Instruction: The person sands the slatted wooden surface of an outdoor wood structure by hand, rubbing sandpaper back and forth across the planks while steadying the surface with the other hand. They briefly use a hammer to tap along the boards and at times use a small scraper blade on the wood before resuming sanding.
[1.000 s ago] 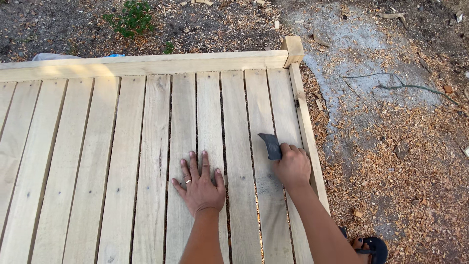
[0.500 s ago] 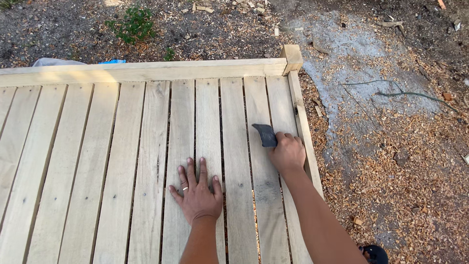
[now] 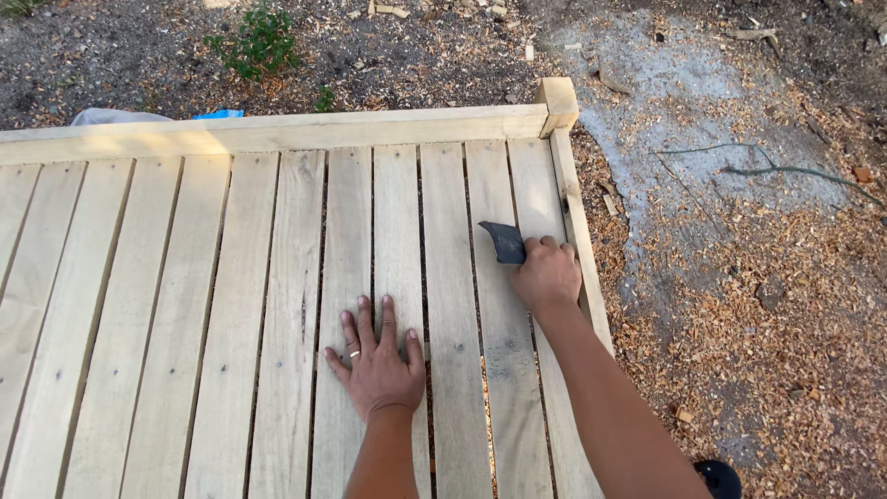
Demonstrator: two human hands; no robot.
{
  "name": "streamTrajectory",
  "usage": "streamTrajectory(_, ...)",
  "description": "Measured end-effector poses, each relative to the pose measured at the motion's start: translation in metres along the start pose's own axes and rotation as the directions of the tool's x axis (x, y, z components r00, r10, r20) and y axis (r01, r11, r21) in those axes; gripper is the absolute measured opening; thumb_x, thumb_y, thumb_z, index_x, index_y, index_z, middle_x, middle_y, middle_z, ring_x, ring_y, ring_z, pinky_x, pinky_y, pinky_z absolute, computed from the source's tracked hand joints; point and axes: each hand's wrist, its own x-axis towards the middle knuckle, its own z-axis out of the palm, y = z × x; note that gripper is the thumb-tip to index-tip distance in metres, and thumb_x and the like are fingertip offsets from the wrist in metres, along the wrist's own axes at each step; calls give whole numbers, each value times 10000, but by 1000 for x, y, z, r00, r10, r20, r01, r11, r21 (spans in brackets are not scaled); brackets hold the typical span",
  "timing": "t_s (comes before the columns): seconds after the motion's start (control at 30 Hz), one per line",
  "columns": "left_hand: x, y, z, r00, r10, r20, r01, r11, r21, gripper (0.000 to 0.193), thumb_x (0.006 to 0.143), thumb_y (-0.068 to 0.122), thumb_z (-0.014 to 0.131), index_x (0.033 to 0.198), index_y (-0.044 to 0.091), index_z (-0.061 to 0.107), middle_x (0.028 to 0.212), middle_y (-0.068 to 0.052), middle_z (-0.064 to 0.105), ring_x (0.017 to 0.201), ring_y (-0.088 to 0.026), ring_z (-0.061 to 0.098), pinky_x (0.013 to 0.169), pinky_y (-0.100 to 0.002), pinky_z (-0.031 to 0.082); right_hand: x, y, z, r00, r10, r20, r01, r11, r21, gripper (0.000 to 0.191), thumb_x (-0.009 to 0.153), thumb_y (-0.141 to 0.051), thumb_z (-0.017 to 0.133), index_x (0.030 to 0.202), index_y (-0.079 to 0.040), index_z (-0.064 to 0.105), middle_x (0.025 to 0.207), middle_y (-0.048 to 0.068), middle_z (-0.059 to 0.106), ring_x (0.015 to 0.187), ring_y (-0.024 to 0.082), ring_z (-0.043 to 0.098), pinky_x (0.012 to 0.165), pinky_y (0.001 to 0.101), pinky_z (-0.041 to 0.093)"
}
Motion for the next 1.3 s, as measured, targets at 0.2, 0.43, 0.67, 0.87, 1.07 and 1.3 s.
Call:
streamTrajectory(0.2,0,0,1,1000,-20,23,20,1000,-6,641,955,527,376,1574,435,234,1690,87,127,1555,-209,73,1208,-607,-15,-1,-2,-4,1000,20,-6,-20,1000,20,310,836,-245,729,1108,-96,711,1215,113,657,1187,360,585,996,474,514)
streamTrajectory(0.43,1,-1,2,1000,-25,15,25,1000,4,651,951,536,368,1576,437,215,1691,82,113,1554,-213,63,1201,-603,-20,-7,-6,-10,999,-29,-26,30,999,23,366,772,-227,743,1121,-123,708,1203,109,631,1169,356,578,1013,472,499)
streamTrajectory(0.67,3,0,2,1000,-16,3,15,999,29,658,949,522,371,1582,428,218,1685,73,131,1548,-217,77,1203,-601,-16,-11,-7,-9,1000,14,-18,-14,1000,3,332,791,-236,728,1101,-119,713,1202,110,612,1176,347,573,999,465,506)
streamTrajectory(0.87,2,-1,3,1000,-12,-18,12,1000,-1,639,954,526,371,1571,427,242,1681,79,142,1549,-216,85,1206,-597,-9,-12,-4,-6,999,1,-40,-1,1000,6,294,813,-208,718,1090,-111,719,1220,125,607,1197,349,566,992,473,519)
streamTrajectory(1.07,2,0,0,1000,-21,8,21,1000,-8,644,948,523,383,1570,426,243,1686,77,137,1553,-216,85,1199,-609,-10,-18,2,-5,999,-26,20,26,1000,0,333,777,-206,742,1096,-118,712,1210,124,603,1199,348,558,1005,473,510)
streamTrajectory(1.3,1,3,-3,1000,2,4,-2,1000,-5,653,955,511,379,1582,403,235,1683,59,135,1550,-228,68,1201,-606,-19,-53,5,-18,997,-80,14,81,996,-49,304,760,-175,734,1048,-80,707,1176,134,601,1159,355,574,984,473,519)
